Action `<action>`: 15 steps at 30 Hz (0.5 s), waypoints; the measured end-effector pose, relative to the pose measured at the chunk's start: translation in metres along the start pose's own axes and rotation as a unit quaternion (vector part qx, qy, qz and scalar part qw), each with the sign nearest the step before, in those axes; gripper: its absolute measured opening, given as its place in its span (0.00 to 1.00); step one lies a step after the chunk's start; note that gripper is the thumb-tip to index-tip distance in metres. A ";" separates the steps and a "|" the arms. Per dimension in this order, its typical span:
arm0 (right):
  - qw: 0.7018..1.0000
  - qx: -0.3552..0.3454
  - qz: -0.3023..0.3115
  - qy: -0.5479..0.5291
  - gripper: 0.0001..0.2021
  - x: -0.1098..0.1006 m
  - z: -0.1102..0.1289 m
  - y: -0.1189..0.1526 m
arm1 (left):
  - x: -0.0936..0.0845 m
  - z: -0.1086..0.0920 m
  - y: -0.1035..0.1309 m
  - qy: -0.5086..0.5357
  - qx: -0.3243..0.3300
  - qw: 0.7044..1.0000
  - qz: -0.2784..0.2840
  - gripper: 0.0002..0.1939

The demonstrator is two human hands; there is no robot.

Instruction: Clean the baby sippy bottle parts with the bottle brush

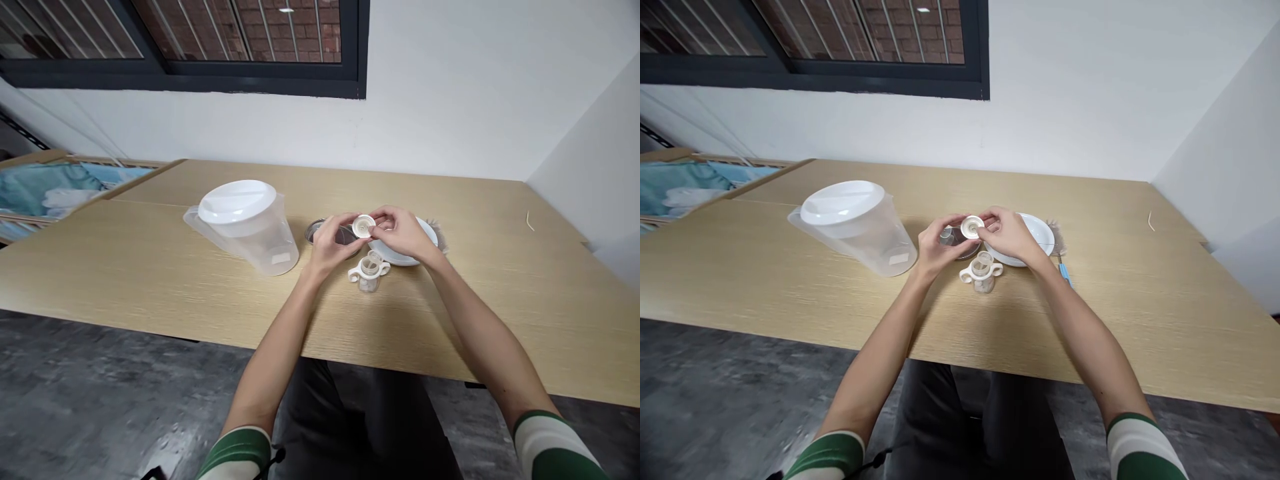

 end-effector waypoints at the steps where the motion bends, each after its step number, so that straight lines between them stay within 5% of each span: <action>1: 1.000 -0.002 0.002 0.011 0.15 0.000 0.001 0.001 | 0.000 0.000 0.001 -0.012 0.003 1.000 0.003 0.24; 15: 0.995 0.014 -0.023 0.099 0.11 0.000 0.006 0.006 | 0.005 -0.002 0.006 -0.050 0.073 0.995 0.045 0.19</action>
Point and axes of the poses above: each hand's wrist, its own y-axis away from the middle knuckle, its own x-axis out of the palm, z = x × y, the point moved 6 cm from there along -y, towards the middle knuckle, and after that the axes turned 15 degrees about y, right-handed, at the moved point
